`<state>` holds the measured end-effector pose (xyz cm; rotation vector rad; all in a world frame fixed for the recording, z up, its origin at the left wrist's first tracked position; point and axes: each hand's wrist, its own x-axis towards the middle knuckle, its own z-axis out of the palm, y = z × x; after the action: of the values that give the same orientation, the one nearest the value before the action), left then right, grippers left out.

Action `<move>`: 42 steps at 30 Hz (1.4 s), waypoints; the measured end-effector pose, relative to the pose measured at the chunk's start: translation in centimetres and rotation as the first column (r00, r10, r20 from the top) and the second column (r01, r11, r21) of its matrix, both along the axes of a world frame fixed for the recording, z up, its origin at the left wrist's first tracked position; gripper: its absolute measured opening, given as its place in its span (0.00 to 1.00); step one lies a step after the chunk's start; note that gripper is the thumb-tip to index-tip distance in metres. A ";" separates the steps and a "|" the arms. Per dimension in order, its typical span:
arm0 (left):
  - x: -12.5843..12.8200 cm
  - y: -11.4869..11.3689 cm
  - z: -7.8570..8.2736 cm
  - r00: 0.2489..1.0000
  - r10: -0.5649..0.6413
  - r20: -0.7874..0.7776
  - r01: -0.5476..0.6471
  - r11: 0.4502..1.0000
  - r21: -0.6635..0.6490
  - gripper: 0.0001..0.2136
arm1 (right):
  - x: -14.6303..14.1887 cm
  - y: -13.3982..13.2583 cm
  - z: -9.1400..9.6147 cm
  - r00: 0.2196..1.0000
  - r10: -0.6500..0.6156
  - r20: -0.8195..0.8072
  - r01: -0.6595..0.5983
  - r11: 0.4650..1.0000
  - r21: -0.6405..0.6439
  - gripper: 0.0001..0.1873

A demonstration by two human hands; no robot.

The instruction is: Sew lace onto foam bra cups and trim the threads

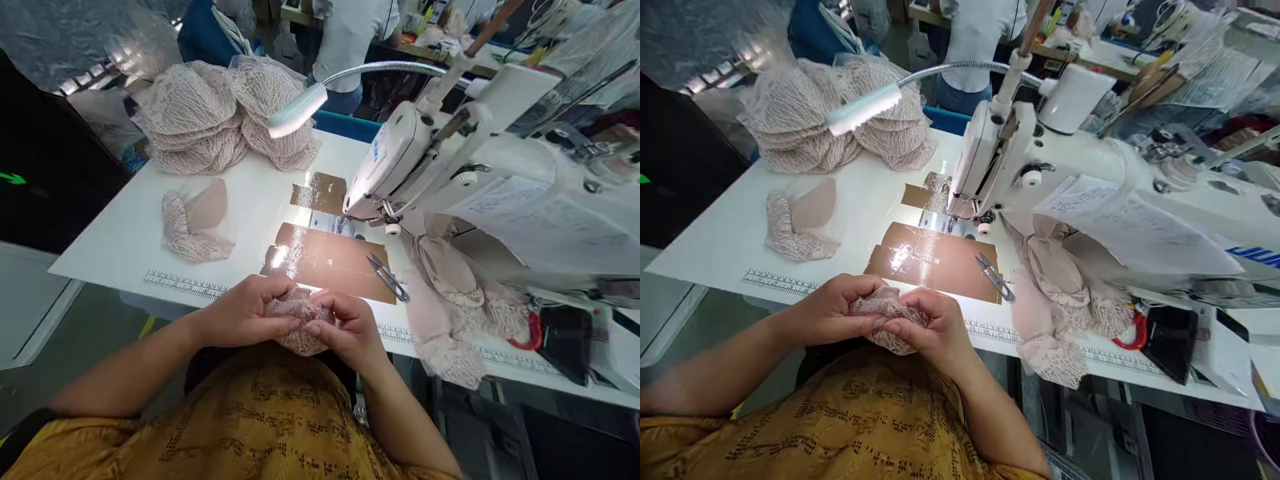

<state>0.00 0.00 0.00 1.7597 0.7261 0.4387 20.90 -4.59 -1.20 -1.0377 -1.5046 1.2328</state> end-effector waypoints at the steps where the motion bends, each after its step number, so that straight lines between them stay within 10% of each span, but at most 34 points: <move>1: 0.1 -0.1 0.0 1.000 -0.006 0.002 0.006 1.000 0.002 0.05 | -0.1 0.0 0.1 0.999 -0.040 0.016 0.039 0.999 0.018 0.05; 19: 0.6 -0.1 0.6 0.998 0.065 0.002 -0.063 0.963 0.262 0.06 | -0.9 0.1 -0.1 0.978 -0.200 0.051 0.198 0.979 0.044 0.09; 28: 1.3 0.5 0.3 0.992 0.065 0.107 -0.069 0.997 0.034 0.09 | 1.6 1.0 -0.5 0.990 -0.110 -0.089 0.104 0.992 -0.077 0.11; 35: 2.1 0.6 -0.1 0.993 0.071 0.089 -0.071 0.997 -0.002 0.14 | 1.3 1.5 0.8 0.981 0.015 0.193 0.004 0.995 -0.100 0.09; 42: 1.9 1.1 0.6 0.973 -0.003 0.229 0.050 0.979 -0.200 0.08 | 1.4 1.7 1.2 0.995 0.040 -0.089 -0.066 0.947 -0.314 0.14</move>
<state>1.87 1.12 0.63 1.4954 0.5627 0.5191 22.25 -2.87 0.01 -1.1434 -1.3047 1.5730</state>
